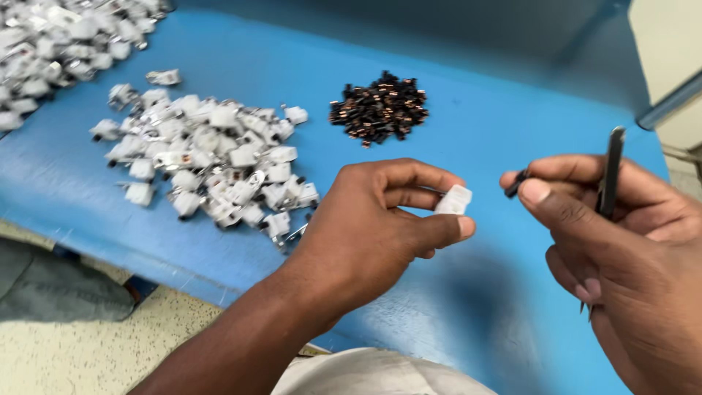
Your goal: The person sits at a blue factory workbench and assembles small white plastic switch housings, using tweezers to pick copper contact terminals and press them into each housing, then places the completed unit aside and reaches for the next housing from the pile.
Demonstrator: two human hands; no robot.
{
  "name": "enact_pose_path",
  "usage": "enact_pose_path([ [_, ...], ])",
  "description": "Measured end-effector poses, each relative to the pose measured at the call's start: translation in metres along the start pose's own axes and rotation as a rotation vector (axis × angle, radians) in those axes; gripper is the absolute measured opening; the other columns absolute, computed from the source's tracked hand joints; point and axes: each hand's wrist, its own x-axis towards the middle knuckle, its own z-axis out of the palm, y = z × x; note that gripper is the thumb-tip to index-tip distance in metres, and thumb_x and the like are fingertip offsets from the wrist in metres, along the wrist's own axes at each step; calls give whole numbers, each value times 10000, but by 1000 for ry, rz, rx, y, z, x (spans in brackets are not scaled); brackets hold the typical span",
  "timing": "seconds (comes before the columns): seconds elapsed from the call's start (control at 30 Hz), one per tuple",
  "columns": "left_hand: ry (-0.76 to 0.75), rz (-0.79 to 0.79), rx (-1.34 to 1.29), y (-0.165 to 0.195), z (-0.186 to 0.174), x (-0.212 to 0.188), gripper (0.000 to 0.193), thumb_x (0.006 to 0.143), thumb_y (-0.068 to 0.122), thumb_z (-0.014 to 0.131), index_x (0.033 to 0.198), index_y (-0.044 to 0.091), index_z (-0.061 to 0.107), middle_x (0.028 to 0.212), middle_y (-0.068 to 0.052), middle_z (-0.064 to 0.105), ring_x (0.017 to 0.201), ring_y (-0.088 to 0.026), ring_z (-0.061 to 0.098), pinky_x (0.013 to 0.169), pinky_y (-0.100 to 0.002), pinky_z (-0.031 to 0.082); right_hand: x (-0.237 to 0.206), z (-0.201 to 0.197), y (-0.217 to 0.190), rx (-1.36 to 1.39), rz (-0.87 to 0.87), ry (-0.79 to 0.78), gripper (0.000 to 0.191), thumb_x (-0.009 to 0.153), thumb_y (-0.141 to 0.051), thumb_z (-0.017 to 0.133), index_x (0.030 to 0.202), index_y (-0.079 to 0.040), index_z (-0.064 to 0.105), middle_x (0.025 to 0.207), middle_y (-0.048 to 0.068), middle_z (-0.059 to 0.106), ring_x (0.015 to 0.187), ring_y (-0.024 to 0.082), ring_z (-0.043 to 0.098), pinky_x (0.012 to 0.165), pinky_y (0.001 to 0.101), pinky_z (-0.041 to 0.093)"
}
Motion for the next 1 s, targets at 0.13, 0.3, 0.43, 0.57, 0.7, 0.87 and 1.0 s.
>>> enact_pose_path([
  [0.13,-9,103,19,1,-16,-16,453,831,253,812,1231,50,752,1085,-70,812,901,-148,782,755,-320,649,-5,31,-20,-168,-93,-13,249,948,-116,737,1186,-47,721,1042,121,816,466,14,423,387,207,329],
  [0.3,-3,158,106,2,-35,-30,485,850,280,805,1279,64,738,1136,-76,825,991,-168,763,857,-348,597,-13,56,-30,-363,-57,-81,244,940,-112,771,1167,-21,777,969,105,809,515,40,457,394,233,334],
  [0.43,-29,88,178,1,-53,-33,433,885,278,742,1281,106,757,1121,-87,801,1009,-173,749,880,-355,607,-14,65,-32,-396,-105,-128,248,931,-116,767,1159,-17,779,910,67,784,518,30,438,389,227,317],
  [0.57,-58,123,193,0,-73,-28,458,923,273,721,1353,113,704,1181,-97,812,1062,-187,731,890,-374,567,-11,73,-31,-490,-49,-101,265,926,-137,765,1179,-63,785,695,81,670,491,55,409,390,253,284],
  [0.7,-69,170,263,0,-86,-19,469,927,278,727,1354,90,685,1236,-98,776,1090,-189,712,880,-377,556,-2,82,-31,-571,-49,-103,264,908,-144,770,1168,-105,797,573,47,566,478,62,381,385,258,251],
  [0.87,-160,169,157,-1,-100,-10,483,916,254,736,1353,58,680,1151,-113,820,1038,-179,746,881,-351,585,9,86,-39,-636,-212,-216,206,906,-118,780,1108,-83,805,577,-24,640,486,16,439,394,219,286],
  [1.0,-205,124,164,-3,-106,-7,441,910,276,738,1307,84,753,1015,-90,806,913,-141,803,805,-316,642,11,82,-36,-787,-368,-269,166,917,-131,778,1077,-114,821,762,-25,635,470,19,419,363,218,300],
])
